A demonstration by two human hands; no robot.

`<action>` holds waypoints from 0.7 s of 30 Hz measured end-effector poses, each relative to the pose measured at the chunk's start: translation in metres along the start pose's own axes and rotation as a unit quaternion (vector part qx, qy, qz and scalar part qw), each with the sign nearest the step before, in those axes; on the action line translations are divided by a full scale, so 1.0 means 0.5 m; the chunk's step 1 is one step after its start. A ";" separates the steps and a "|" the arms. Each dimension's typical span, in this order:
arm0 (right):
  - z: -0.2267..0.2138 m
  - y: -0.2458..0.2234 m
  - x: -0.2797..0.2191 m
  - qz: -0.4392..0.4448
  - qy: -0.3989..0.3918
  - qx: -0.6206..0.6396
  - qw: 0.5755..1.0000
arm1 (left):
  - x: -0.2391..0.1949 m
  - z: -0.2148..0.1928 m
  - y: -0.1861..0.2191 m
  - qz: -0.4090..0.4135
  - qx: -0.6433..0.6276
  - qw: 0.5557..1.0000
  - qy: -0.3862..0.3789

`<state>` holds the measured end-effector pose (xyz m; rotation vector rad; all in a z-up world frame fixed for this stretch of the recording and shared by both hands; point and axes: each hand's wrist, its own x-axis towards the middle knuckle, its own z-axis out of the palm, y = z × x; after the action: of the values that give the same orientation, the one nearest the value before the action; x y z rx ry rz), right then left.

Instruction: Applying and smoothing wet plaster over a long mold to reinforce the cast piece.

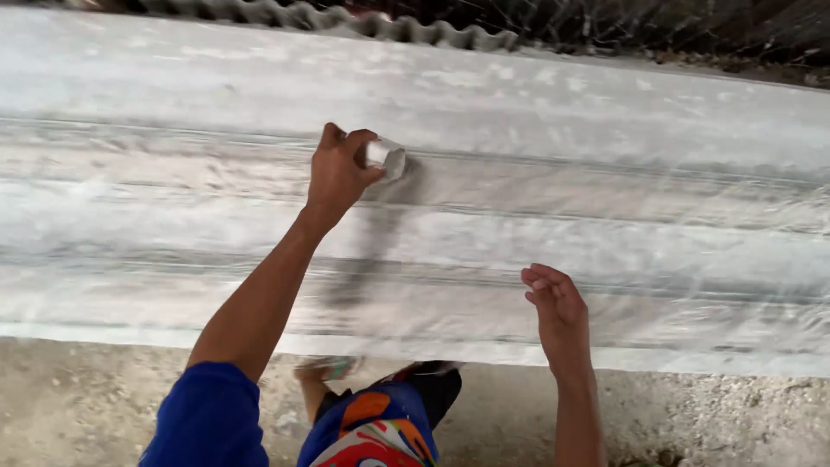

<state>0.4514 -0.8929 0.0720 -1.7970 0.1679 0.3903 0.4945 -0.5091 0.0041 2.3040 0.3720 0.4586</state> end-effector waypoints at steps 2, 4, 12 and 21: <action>-0.129 0.057 0.052 -0.003 -0.006 0.011 1.000 | -0.015 0.089 0.106 0.004 -0.001 1.000 0.026; -0.260 0.078 0.100 0.000 -0.002 0.025 1.000 | 0.009 0.203 0.194 0.013 -0.005 0.999 0.042; -0.706 0.116 0.229 0.024 0.015 0.012 1.000 | 0.018 0.613 0.499 0.108 0.067 0.991 0.050; -1.156 0.226 0.451 -0.058 -0.065 0.031 0.996 | -0.004 0.957 0.847 0.139 0.145 0.973 0.111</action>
<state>0.7265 -1.4575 0.0147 -1.7055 -0.0149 0.4125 0.7527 -1.0937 -0.0059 2.6106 0.2354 0.8561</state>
